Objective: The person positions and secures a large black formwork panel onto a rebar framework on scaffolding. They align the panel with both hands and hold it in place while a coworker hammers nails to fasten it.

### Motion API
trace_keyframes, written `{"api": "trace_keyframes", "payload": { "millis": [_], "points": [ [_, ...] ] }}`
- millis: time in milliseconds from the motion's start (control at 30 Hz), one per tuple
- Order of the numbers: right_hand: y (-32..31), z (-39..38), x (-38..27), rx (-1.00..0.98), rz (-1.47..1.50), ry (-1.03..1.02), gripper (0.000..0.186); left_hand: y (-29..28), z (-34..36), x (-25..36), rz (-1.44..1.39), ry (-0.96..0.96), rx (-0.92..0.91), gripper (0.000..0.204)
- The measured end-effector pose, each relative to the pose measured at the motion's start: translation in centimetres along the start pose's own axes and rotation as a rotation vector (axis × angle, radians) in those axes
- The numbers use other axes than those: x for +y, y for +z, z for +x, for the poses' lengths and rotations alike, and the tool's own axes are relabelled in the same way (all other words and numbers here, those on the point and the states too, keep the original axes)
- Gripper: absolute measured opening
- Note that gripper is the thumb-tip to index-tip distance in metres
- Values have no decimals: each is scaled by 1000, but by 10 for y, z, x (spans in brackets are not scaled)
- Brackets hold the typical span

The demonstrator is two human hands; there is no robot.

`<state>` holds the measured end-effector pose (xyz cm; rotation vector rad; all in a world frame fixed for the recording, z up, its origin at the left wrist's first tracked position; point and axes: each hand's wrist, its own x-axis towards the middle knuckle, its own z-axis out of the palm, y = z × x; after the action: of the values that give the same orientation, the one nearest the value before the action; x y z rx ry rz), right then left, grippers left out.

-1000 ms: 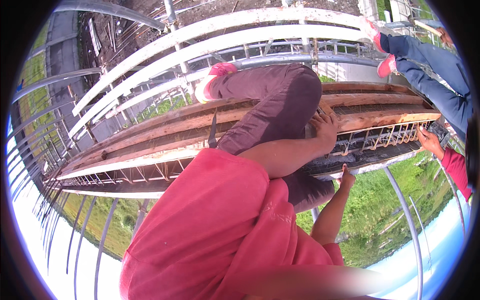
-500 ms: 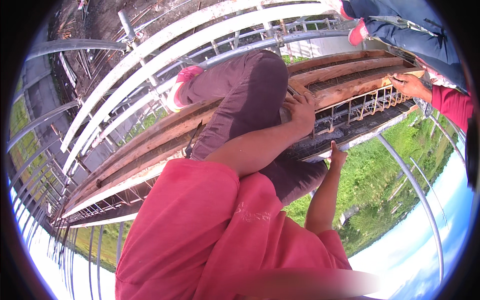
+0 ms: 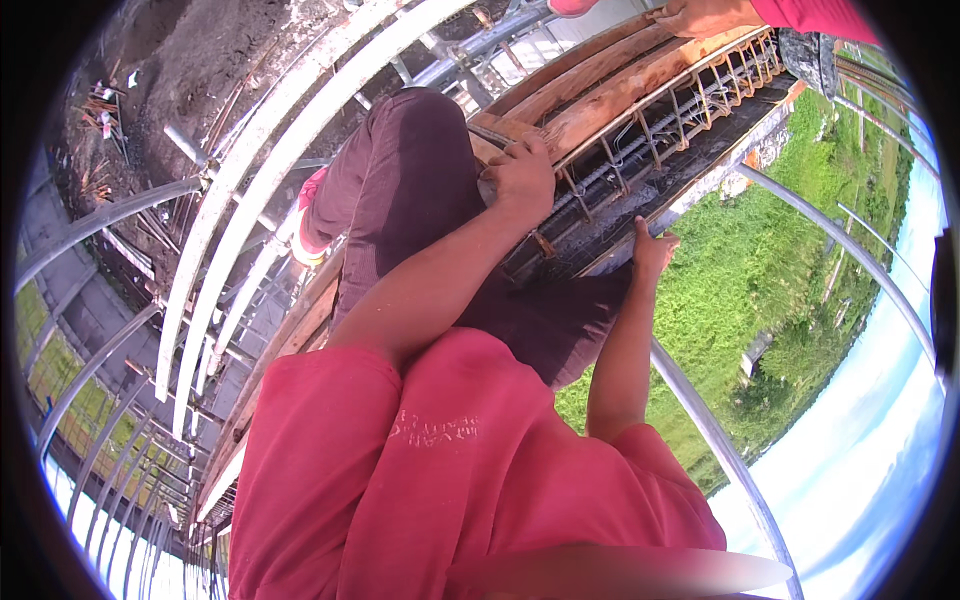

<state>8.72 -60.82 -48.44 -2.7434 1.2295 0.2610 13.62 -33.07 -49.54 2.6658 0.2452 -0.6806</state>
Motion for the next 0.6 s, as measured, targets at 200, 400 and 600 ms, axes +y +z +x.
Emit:
{"api": "trace_keyframes", "payload": {
  "millis": [200,400,600],
  "points": [
    [4,-15,-1,48,129,7,81,-9,2,-7,-3,55,-108,65],
    [3,-21,-4,106,233,-15,77,-23,2,-10,-62,84,-161,77],
    [1,-24,-8,93,315,12,74,-23,-2,-12,1,98,-117,78]
  ]
}}
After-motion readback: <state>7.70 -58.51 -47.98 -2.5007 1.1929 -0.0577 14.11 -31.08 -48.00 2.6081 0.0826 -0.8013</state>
